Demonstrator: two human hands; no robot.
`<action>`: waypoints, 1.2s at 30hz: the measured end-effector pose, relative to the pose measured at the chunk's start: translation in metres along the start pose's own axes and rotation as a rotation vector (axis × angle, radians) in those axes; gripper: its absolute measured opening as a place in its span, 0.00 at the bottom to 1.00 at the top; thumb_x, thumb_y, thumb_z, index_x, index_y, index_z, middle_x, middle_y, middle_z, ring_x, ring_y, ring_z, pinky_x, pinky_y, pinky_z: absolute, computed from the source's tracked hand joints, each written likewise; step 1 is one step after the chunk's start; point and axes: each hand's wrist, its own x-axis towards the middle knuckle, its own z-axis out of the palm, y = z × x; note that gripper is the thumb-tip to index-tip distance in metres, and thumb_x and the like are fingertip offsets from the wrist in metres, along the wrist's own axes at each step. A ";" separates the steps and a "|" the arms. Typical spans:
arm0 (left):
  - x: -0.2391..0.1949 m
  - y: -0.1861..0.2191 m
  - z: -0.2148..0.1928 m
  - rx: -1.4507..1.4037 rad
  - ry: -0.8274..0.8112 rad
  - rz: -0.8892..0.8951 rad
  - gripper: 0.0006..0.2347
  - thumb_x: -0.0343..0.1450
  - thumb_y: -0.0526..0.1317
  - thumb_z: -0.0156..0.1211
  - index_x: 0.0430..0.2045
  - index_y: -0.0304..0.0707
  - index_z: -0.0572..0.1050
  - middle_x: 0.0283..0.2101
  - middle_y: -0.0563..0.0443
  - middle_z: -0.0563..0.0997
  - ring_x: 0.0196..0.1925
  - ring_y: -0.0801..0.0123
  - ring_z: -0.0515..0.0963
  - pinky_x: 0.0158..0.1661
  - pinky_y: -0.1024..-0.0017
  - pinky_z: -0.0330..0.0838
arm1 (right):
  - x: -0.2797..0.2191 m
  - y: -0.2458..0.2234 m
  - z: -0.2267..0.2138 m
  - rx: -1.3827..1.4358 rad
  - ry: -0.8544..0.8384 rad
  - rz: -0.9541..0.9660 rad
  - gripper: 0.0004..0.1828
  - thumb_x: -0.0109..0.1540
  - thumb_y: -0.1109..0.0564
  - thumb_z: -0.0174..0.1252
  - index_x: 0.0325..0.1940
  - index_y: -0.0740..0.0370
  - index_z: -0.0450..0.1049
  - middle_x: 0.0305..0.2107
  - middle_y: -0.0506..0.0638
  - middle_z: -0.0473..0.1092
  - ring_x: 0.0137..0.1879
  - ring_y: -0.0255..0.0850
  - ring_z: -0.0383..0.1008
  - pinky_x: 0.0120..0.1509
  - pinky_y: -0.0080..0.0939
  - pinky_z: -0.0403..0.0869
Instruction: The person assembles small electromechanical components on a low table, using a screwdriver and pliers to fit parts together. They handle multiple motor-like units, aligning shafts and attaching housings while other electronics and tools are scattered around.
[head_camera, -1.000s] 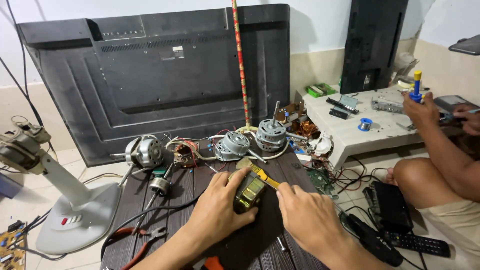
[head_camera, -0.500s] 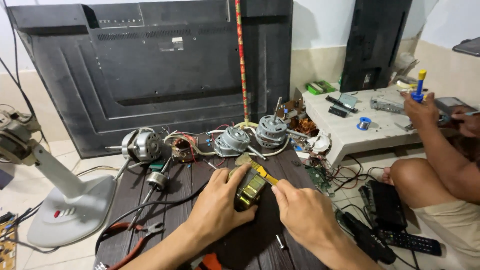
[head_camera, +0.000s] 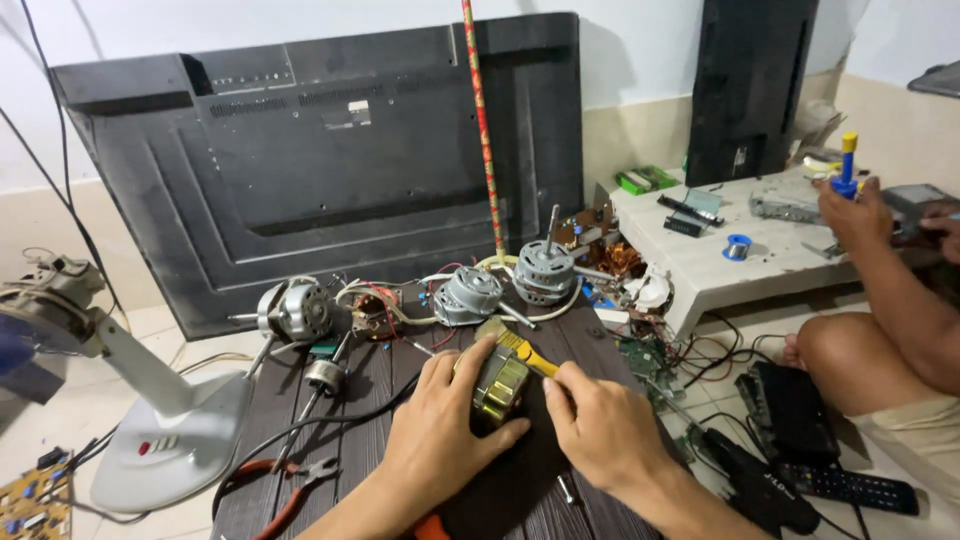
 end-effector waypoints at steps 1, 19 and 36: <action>-0.001 0.000 -0.002 0.002 0.003 -0.001 0.42 0.60 0.59 0.74 0.69 0.58 0.58 0.53 0.52 0.73 0.61 0.59 0.69 0.44 0.54 0.77 | 0.000 0.003 0.001 0.001 0.001 -0.004 0.15 0.70 0.44 0.43 0.34 0.48 0.69 0.14 0.46 0.74 0.18 0.46 0.76 0.23 0.50 0.72; 0.012 -0.048 -0.027 -0.377 0.112 0.221 0.21 0.77 0.51 0.40 0.57 0.46 0.75 0.60 0.51 0.80 0.65 0.63 0.74 0.61 0.58 0.52 | 0.007 0.004 -0.001 -0.076 -0.203 0.220 0.11 0.60 0.44 0.55 0.36 0.48 0.78 0.33 0.38 0.77 0.35 0.33 0.79 0.38 0.35 0.81; 0.021 -0.067 -0.020 0.070 0.101 0.216 0.11 0.74 0.45 0.53 0.41 0.43 0.80 0.38 0.53 0.87 0.38 0.61 0.83 0.40 0.63 0.66 | 0.002 0.005 -0.003 -0.079 -0.227 0.220 0.14 0.59 0.43 0.56 0.46 0.45 0.77 0.24 0.36 0.76 0.25 0.30 0.74 0.32 0.35 0.82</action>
